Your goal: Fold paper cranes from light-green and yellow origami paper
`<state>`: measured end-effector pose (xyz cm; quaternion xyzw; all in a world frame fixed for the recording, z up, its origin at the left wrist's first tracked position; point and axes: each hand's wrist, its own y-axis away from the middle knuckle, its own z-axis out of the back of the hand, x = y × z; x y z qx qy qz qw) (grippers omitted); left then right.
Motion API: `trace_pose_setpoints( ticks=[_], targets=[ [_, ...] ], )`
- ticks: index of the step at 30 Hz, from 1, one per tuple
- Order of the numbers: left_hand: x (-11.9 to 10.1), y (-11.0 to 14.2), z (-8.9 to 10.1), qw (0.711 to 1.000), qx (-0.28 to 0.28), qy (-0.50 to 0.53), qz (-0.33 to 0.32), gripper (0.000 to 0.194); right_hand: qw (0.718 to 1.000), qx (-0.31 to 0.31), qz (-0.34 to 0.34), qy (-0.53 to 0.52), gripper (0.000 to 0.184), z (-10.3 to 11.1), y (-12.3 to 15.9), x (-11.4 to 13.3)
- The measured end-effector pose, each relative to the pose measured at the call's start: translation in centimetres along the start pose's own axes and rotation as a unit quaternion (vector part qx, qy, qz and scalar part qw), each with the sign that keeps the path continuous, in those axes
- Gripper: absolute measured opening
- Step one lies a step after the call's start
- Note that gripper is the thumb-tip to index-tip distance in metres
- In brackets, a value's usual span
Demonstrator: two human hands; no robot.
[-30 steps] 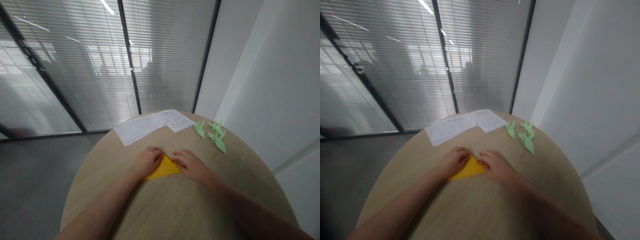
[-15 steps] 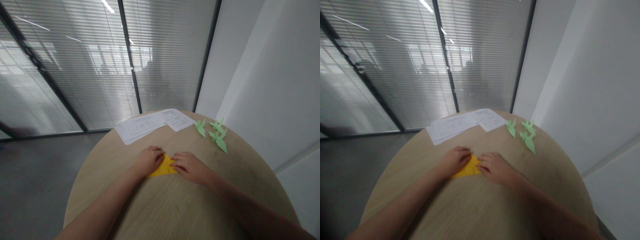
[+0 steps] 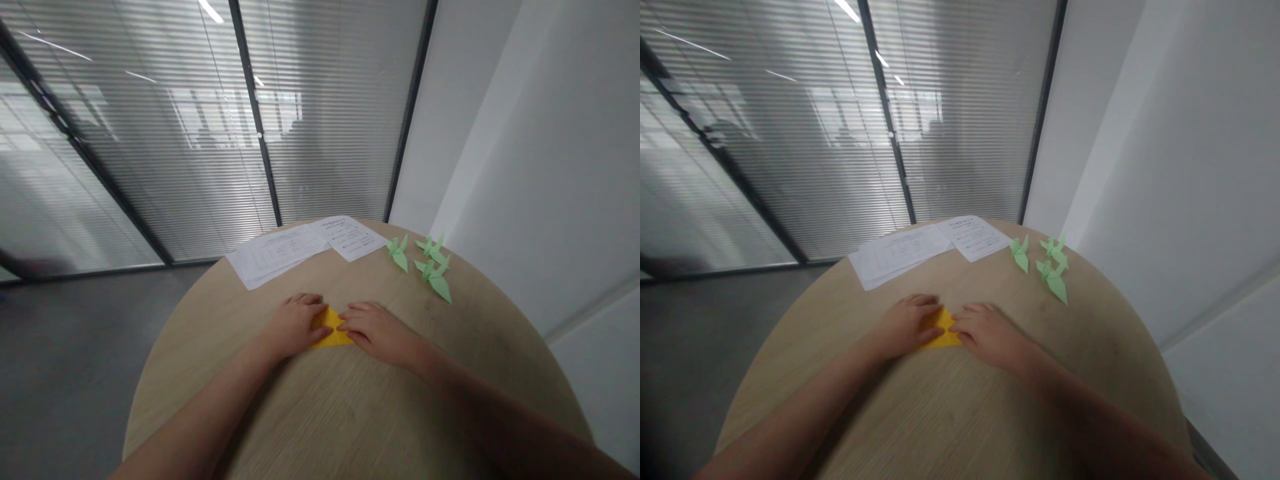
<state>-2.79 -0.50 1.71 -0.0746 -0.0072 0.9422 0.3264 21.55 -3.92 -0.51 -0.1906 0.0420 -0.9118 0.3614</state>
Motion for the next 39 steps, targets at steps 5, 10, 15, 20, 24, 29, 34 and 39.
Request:
trace_pose_setpoints(
  ticks=[5,10,15,20,24,29,34,39],
  targets=[
    [0.1,0.1,0.1,1.000,0.013,-0.003,0.024,0.057,0.998,0.056,-0.025,0.023,0.031,1.5,0.2,0.3],
    [-0.3,0.2,0.5,0.999,0.018,0.005,0.036,0.057,0.993,0.100,-0.051,0.044,0.029,3.0,0.8,0.8],
    [-0.4,0.1,0.6,0.999,0.018,0.007,0.040,0.057,0.988,0.111,-0.085,0.069,0.026,4.2,1.7,2.0],
    [-0.1,0.2,0.3,0.999,0.011,0.015,0.038,0.055,0.980,0.134,-0.103,0.104,0.029,5.0,2.4,3.0],
    [0.0,0.2,0.2,0.999,0.005,0.021,0.032,0.054,0.987,0.092,-0.107,0.079,0.029,4.9,2.3,2.3],
    [-0.1,0.1,0.0,0.999,-0.007,0.024,0.028,0.055,0.988,-0.033,-0.149,0.031,0.027,3.4,1.0,-0.2],
    [-0.3,0.1,-0.3,0.998,-0.028,0.039,0.027,0.061,0.998,-0.018,-0.064,0.020,0.033,1.2,0.2,-1.6],
    [-0.9,0.0,0.0,0.996,-0.040,0.017,0.075,0.044,0.998,-0.030,-0.048,-0.008,0.047,0.0,0.2,-1.9]
  ],
)
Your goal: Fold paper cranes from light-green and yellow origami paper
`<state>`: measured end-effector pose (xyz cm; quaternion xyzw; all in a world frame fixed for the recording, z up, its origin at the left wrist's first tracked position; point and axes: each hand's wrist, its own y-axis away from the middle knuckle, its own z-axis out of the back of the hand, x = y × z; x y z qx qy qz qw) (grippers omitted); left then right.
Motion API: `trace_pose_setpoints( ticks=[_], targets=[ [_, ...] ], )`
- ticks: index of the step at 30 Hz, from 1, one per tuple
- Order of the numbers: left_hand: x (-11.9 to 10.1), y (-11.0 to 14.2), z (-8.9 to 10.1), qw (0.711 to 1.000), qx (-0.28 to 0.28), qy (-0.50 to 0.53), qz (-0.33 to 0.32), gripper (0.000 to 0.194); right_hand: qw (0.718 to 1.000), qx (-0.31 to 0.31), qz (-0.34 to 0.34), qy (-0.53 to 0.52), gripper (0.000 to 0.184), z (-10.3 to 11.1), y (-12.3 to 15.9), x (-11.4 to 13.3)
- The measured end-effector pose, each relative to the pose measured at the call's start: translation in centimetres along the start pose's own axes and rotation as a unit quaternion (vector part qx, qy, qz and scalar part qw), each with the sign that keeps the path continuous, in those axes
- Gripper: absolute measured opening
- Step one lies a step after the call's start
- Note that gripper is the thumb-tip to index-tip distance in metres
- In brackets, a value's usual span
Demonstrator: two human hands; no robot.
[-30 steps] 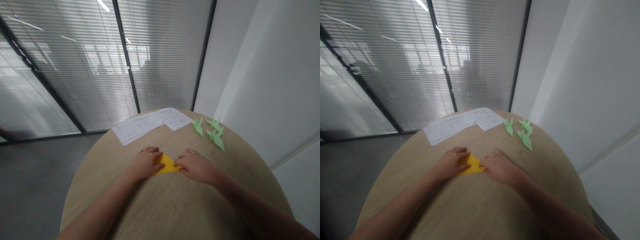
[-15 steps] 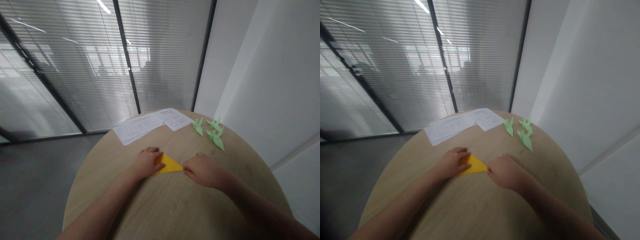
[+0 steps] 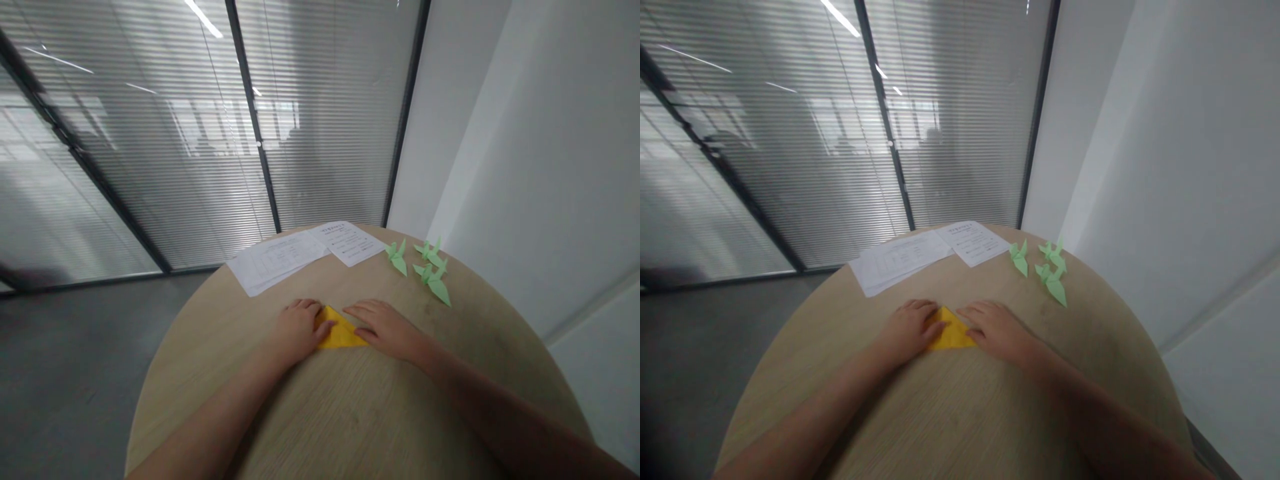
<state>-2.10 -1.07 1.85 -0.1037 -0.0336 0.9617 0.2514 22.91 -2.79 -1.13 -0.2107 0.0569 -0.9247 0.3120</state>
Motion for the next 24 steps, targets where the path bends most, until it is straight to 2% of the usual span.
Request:
trace_pose_setpoints(
  ticks=[4,7,10,14,16,19,24],
  targets=[
    [-0.3,-0.1,0.2,1.000,0.002,-0.013,0.028,0.027,1.000,-0.006,-0.002,-0.003,0.049,-0.7,0.0,-0.5],
    [0.0,-0.5,-0.1,0.998,-0.018,0.031,0.046,0.018,1.000,-0.009,-0.012,-0.001,0.052,-1.2,0.0,-0.7],
    [0.4,-0.9,-0.5,0.983,-0.017,0.161,0.082,0.016,0.999,-0.028,-0.014,-0.016,0.051,-1.4,0.0,-0.5],
    [0.5,-1.1,-0.9,0.933,0.014,0.349,0.088,0.026,0.989,-0.062,-0.051,-0.124,0.042,-1.2,-0.1,0.0],
    [0.3,-1.0,-1.2,0.913,0.029,0.397,0.083,0.032,0.967,-0.058,-0.102,-0.228,0.036,-1.2,-0.3,0.2],
    [-0.1,-0.9,-1.5,0.900,0.047,0.427,0.077,0.036,0.916,-0.044,-0.175,-0.359,0.026,-1.5,-0.6,0.3],
    [-0.8,-0.7,-1.6,0.897,0.061,0.432,0.073,0.035,0.860,-0.016,-0.228,-0.457,0.021,-2.2,-0.9,0.5]
  ],
)
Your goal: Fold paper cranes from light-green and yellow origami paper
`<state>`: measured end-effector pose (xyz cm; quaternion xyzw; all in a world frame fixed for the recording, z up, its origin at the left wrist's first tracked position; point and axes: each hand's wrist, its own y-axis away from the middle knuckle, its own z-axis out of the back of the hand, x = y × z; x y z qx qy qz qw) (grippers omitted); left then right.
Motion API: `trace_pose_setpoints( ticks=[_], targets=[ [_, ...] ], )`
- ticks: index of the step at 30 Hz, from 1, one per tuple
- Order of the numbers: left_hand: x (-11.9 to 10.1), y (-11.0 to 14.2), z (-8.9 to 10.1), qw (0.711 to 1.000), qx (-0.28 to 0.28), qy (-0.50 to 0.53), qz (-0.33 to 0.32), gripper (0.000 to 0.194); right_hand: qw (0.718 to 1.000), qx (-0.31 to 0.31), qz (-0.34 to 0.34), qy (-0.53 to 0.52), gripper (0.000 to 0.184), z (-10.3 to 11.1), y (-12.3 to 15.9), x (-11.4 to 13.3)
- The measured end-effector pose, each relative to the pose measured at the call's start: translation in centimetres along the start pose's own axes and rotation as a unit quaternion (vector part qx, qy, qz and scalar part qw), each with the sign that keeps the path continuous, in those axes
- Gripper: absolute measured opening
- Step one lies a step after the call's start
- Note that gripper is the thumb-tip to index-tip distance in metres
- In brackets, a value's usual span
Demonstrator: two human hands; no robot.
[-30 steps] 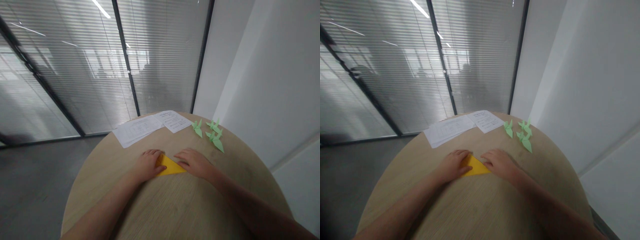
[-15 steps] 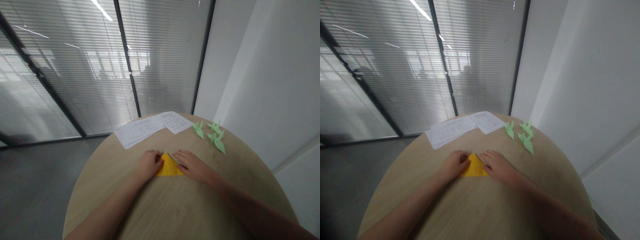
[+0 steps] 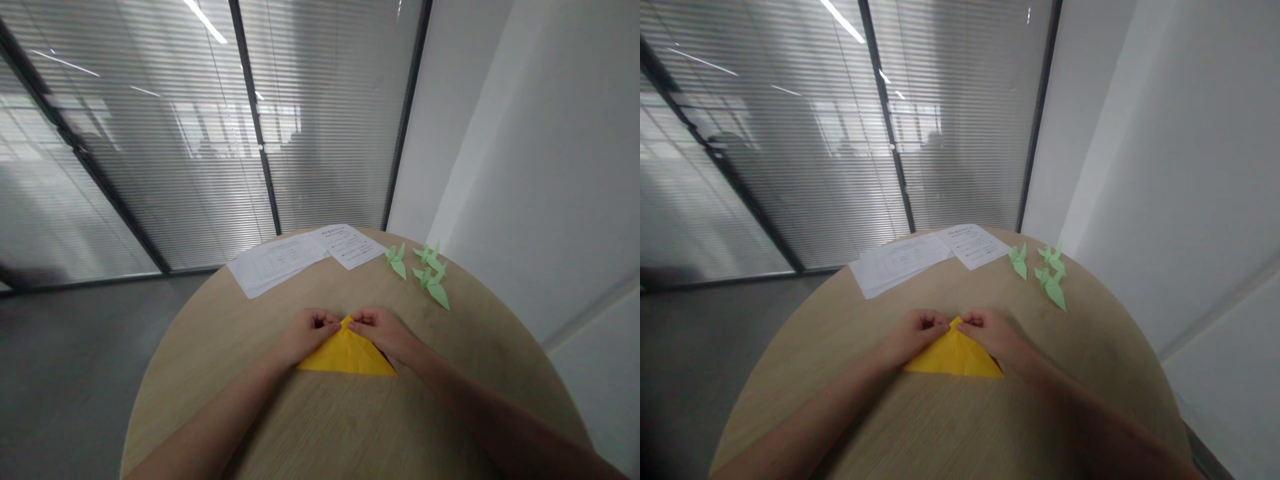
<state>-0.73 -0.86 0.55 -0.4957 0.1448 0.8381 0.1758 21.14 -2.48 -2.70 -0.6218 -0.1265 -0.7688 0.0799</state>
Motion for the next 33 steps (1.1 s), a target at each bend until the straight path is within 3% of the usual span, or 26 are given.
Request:
trace_pose_setpoints(
  ticks=[10,17,23,33],
  targets=[
    [-0.6,0.5,-0.4,0.998,0.041,-0.022,-0.047,0.028,1.000,-0.007,0.018,0.012,0.019,-0.5,0.1,-0.1],
    [-0.5,0.3,-0.6,0.999,0.007,-0.038,-0.014,0.026,0.999,-0.007,0.045,0.005,0.017,-0.8,0.1,-0.3],
    [-0.4,0.2,-0.5,0.998,0.026,-0.046,-0.023,0.024,0.998,-0.015,0.054,0.031,0.013,-0.9,0.1,0.0],
    [-0.4,0.2,1.7,0.997,0.045,-0.054,-0.005,0.022,0.994,-0.101,0.042,0.002,0.019,2.6,-1.0,-0.3]
  ],
)
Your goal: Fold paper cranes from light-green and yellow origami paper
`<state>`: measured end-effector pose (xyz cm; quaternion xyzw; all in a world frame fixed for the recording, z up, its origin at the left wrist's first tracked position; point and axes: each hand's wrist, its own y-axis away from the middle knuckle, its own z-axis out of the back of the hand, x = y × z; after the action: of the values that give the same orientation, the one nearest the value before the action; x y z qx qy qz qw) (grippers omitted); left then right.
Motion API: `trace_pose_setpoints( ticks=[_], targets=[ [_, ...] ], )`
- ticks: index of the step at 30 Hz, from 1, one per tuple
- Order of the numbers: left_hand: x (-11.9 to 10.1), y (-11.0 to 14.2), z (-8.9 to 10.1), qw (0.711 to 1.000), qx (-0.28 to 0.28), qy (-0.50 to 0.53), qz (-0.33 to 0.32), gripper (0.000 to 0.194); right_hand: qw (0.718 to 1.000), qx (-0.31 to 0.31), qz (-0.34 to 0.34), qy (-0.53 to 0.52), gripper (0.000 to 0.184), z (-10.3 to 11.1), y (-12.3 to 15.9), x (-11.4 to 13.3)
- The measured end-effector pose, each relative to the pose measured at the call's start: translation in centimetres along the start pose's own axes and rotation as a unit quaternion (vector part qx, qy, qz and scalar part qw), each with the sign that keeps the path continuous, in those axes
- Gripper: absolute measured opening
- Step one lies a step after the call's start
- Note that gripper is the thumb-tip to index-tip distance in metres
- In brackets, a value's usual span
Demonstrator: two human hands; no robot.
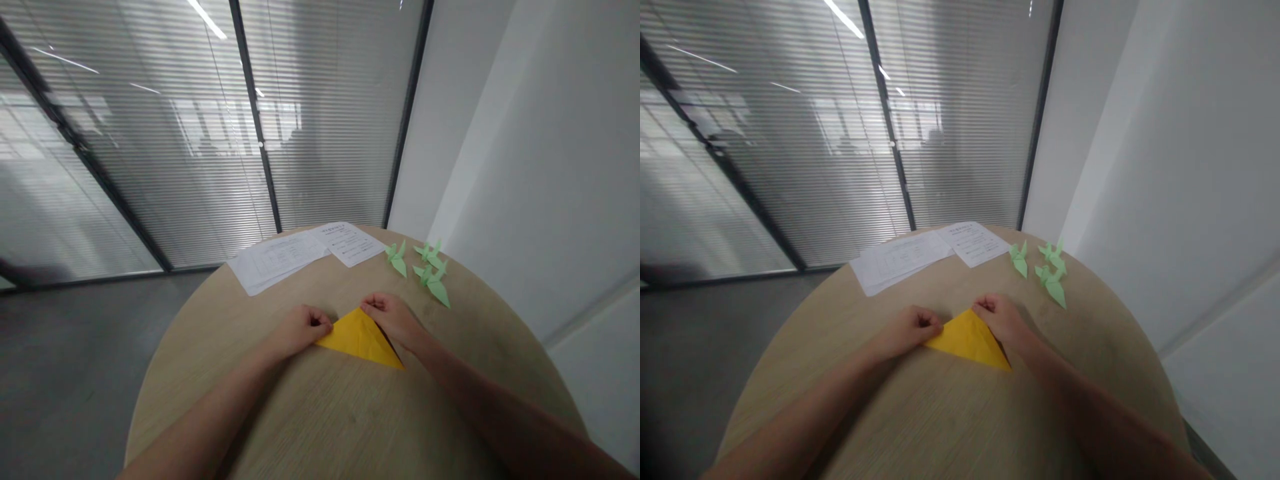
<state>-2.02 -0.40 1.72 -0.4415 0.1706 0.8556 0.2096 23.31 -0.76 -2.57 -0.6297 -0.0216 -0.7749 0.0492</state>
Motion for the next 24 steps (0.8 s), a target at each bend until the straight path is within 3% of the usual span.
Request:
trace_pose_setpoints(
  ticks=[9,12,14,16,18,24],
  targets=[
    [1.8,-0.5,2.6,0.999,-0.030,0.015,0.026,0.019,0.995,-0.100,0.001,-0.016,0.030,3.1,-1.7,-1.4],
    [2.3,-0.9,2.7,0.994,-0.104,0.027,0.036,0.021,0.992,-0.121,-0.008,-0.033,0.032,3.4,-1.8,-1.3],
    [2.0,-1.0,2.5,0.986,-0.162,0.025,0.011,0.023,0.993,-0.110,-0.002,-0.037,0.031,3.1,-1.7,-1.2],
    [1.3,-0.7,1.9,0.983,-0.184,0.011,-0.024,0.024,0.996,-0.083,0.007,-0.034,0.029,2.4,-1.4,-1.1],
    [0.4,-0.3,1.3,0.987,-0.155,-0.003,-0.038,0.026,0.998,-0.056,0.013,-0.032,0.029,1.4,-0.9,-0.9],
    [-1.3,0.7,-0.4,0.999,0.018,0.024,-0.044,0.039,0.999,-0.004,0.008,-0.038,0.028,-1.1,0.6,0.3]
  ],
)
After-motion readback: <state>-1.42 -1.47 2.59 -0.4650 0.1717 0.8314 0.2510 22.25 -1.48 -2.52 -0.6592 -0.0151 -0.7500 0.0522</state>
